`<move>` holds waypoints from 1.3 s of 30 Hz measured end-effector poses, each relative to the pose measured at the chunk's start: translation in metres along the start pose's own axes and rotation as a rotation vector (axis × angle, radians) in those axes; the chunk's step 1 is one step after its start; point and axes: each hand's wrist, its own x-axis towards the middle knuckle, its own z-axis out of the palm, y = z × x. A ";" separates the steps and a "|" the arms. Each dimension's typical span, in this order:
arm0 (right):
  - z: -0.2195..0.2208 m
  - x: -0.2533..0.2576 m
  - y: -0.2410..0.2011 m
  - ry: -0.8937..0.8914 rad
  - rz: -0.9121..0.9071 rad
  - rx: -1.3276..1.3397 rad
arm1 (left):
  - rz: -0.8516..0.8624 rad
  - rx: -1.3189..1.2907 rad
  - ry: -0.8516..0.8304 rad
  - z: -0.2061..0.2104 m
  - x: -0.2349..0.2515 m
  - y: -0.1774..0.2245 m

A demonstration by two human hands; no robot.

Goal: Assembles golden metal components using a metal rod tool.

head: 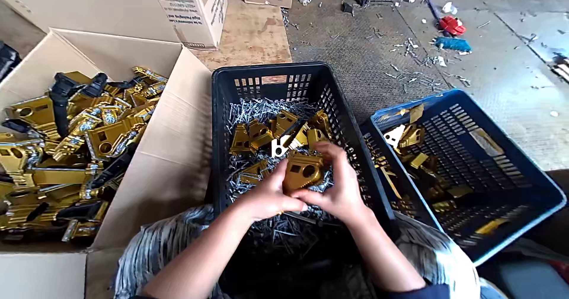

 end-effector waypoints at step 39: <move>-0.034 0.002 -0.003 0.075 0.455 0.395 | 0.202 0.453 0.555 -0.022 0.001 0.020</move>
